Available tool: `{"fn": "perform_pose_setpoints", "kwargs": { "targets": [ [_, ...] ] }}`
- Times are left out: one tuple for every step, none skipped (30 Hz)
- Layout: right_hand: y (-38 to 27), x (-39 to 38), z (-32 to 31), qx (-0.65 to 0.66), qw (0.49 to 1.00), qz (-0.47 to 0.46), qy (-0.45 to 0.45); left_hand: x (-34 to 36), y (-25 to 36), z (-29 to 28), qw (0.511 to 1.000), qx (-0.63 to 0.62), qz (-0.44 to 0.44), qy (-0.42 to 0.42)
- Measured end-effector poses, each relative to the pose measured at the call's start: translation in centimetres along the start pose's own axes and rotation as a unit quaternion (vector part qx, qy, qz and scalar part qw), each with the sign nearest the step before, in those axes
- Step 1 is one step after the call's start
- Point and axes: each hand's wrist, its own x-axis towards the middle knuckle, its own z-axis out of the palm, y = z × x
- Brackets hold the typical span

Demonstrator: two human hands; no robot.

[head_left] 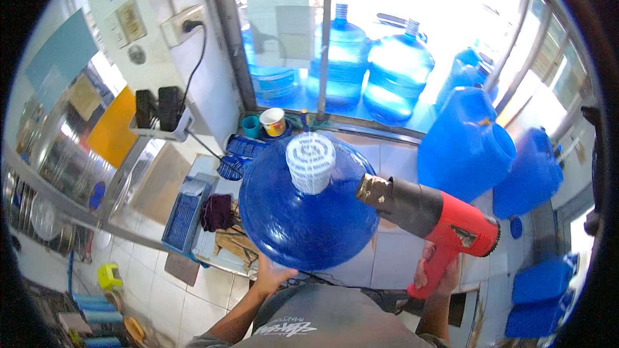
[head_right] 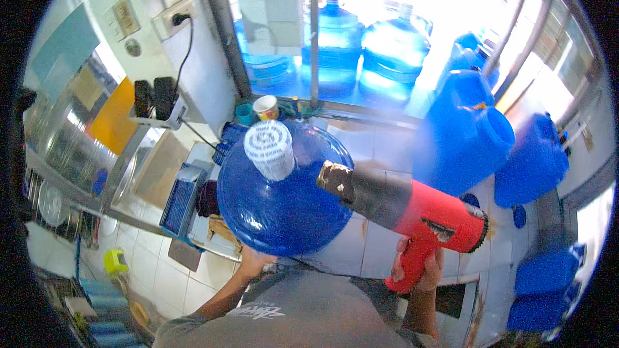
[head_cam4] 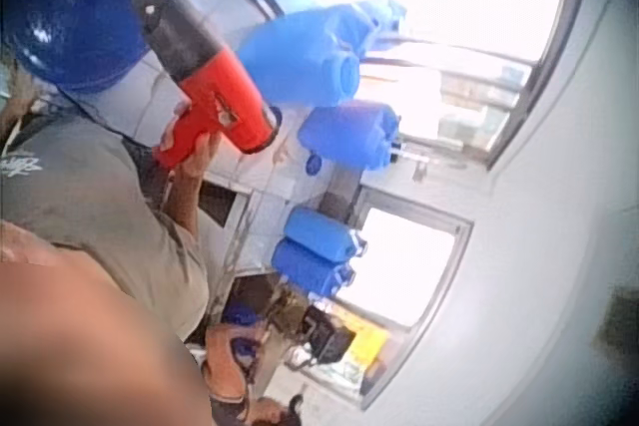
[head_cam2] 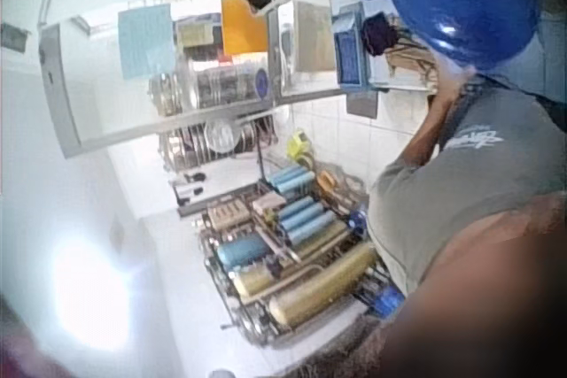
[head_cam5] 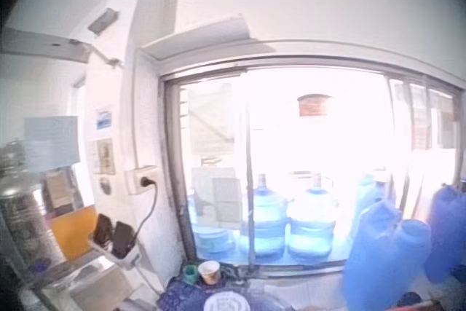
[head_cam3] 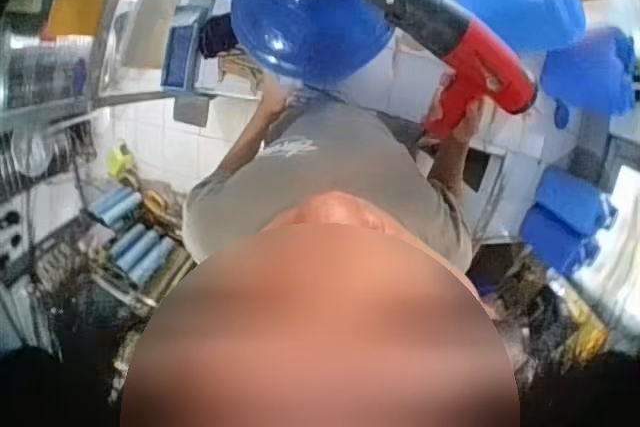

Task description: The person fills several large blue water containers from a dispenser, caps them, and moves them aside. They also wipe the tiled floor with a cloth to remove spilled water.

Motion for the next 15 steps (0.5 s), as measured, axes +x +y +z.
{"fn": "perform_pose_setpoints", "kwargs": {
  "targets": [
    [0.2,0.5,-0.7,-0.024,1.000,-0.006,0.000,-0.8,1.4,-1.2,0.996,0.086,0.016,-0.004],
    [0.5,0.9,-1.3,-0.048,0.999,-0.012,0.001,-0.5,2.5,-1.4,0.994,0.093,0.048,0.000],
    [0.7,1.4,-2.0,-0.088,0.996,-0.023,0.003,-0.3,3.6,-2.0,0.997,0.066,0.029,-0.009],
    [1.0,1.7,-2.6,-0.100,0.994,-0.031,0.025,0.0,4.3,-2.0,0.995,0.090,-0.013,-0.038],
    [1.2,2.1,-3.1,-0.136,0.990,-0.044,0.009,0.8,4.7,-2.7,0.975,0.175,-0.068,-0.115],
    [1.4,2.2,-3.5,-0.142,0.988,-0.054,0.014,1.3,4.6,-2.2,0.959,0.246,-0.076,-0.116],
    [1.4,2.4,-3.8,-0.139,0.987,-0.080,0.010,1.9,4.2,-2.0,0.937,0.286,-0.091,-0.177],
    [1.2,2.3,-3.9,-0.139,0.989,-0.050,0.015,2.4,3.6,-1.5,0.936,0.293,-0.056,-0.188],
    [0.9,2.2,-3.9,-0.129,0.991,-0.038,0.008,2.5,3.0,-0.3,0.929,0.308,-0.056,-0.196],
    [0.4,1.9,-3.7,-0.123,0.992,-0.040,-0.003,2.9,2.3,1.2,0.933,0.295,-0.075,-0.190],
    [0.0,1.7,-3.4,-0.109,0.994,-0.016,-0.013,3.4,1.9,2.8,0.953,0.241,-0.080,-0.163],
    [-0.6,1.6,-3.0,-0.100,0.995,-0.006,-0.028,4.1,1.7,4.6,0.978,0.166,-0.067,-0.105],
    [-0.9,1.5,-2.5,-0.099,0.995,0.033,0.007,5.4,1.8,6.8,0.993,0.095,-0.039,-0.051],
    [-1.0,1.8,-2.0,-0.121,0.991,0.037,-0.034,6.8,2.2,9.1,0.995,0.097,-0.001,0.024],
    [-1.0,2.1,-1.5,-0.149,0.986,0.072,-0.023,8.3,2.8,12.1,0.987,0.074,0.073,0.123]
  ]
}}
